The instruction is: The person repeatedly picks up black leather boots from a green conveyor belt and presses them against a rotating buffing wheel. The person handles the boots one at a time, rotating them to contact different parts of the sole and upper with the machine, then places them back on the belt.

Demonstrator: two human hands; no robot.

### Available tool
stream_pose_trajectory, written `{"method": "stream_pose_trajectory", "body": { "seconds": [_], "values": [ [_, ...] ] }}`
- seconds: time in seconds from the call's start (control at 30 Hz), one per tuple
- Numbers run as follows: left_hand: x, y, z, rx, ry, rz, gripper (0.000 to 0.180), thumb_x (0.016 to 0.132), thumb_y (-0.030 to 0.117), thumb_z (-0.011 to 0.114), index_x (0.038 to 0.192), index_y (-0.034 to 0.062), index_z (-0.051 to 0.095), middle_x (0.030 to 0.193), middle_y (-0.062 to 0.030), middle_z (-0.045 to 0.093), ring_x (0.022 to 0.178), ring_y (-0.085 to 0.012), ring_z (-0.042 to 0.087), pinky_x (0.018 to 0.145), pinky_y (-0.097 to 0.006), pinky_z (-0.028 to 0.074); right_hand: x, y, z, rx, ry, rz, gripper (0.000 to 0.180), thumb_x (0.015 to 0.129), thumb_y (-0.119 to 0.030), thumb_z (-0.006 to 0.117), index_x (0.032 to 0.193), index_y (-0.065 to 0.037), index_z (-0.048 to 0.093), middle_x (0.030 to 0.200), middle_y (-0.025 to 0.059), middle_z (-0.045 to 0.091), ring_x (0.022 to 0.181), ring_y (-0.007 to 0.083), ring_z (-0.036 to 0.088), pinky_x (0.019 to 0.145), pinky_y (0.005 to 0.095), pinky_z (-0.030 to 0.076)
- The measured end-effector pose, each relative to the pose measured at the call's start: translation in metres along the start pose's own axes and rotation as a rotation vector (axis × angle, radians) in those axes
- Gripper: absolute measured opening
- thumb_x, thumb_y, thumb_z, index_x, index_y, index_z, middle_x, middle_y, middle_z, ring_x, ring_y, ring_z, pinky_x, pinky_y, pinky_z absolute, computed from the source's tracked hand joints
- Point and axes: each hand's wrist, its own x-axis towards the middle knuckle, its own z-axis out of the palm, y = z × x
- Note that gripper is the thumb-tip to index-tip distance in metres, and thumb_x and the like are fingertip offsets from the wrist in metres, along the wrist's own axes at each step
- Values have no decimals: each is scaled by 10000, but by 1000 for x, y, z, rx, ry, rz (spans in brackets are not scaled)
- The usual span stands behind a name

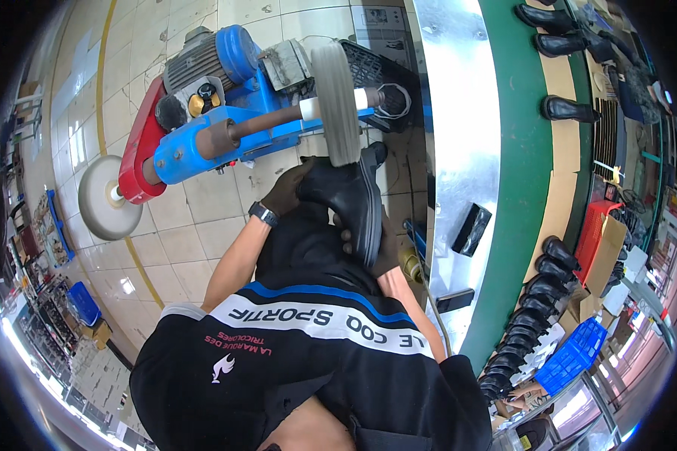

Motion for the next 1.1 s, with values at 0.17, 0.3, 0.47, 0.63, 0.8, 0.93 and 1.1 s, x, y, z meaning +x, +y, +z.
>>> {"method": "stream_pose_trajectory", "body": {
  "seconds": [0.17, 0.3, 0.47, 0.63, 0.8, 0.93, 1.1],
  "values": [
    [45, -15, -23, -79, -255, -238, 330, 932, 58, 470, 1245, -7, 553, 1171, -115, 635, 1076, -177, 613, 953, -306, 482, 39, -11, 3, 151, 90, -42, 618, 924, -528, 469, 1358, -87, 455, 1201, 254, 550, 834, 259, 619, 662, 367, 545],
    [59, -73, -42, -55, -219, -246, 352, 906, 30, 463, 1243, -7, 555, 1155, -113, 650, 1042, -208, 635, 936, -323, 493, 80, -18, -1, 93, 306, -66, 478, 925, -516, 464, 1152, -112, 583, 1030, 166, 620, 756, 253, 594, 570, 330, 476],
    [77, -69, -58, 642, -392, -3, 467, 754, 27, 620, 1220, 33, 582, 1151, -177, 656, 1080, -299, 633, 938, -349, 481, 120, -29, -57, 182, 134, -25, 362, 890, -410, 442, 995, -98, 591, 863, 120, 609, 702, 245, 578, 502, 320, 414],
    [85, -84, -79, 1015, -610, -184, 405, 674, 170, 685, 1060, 52, 643, 1057, -195, 668, 1032, -362, 631, 877, -401, 508, 153, -39, -68, 449, 364, -7, 277, 879, -294, 420, 950, -84, 587, 810, 110, 596, 686, 255, 586, 519, 353, 458],
    [87, -97, -75, 1243, -753, -354, 273, 622, 229, 699, 851, 82, 724, 910, -196, 700, 891, -355, 679, 778, -417, 536, 183, -66, -67, -56, 775, -68, 460, 809, -478, 542, 1047, -92, 618, 985, 129, 639, 976, 311, 613, 838, 428, 499],
    [51, -141, -60, 956, -415, 278, 473, 645, 347, 752, 1027, 75, 689, 996, -150, 704, 920, -331, 671, 802, -436, 510, 174, -105, -111, -1475, 889, -784, 434, 961, -255, 397, 1301, 3, 477, 1133, 288, 593, 1137, 385, 562, 899, 460, 482],
    [55, -42, 53, 827, -573, -281, 399, 713, 224, 700, 1048, 11, 655, 994, -239, 667, 956, -385, 644, 841, -429, 493, 3, -135, 7, -1639, 989, -494, 798, 688, -562, 719, 1288, -70, 532, 1130, 240, 636, 1063, 390, 611, 930, 455, 475]
  ]
}}
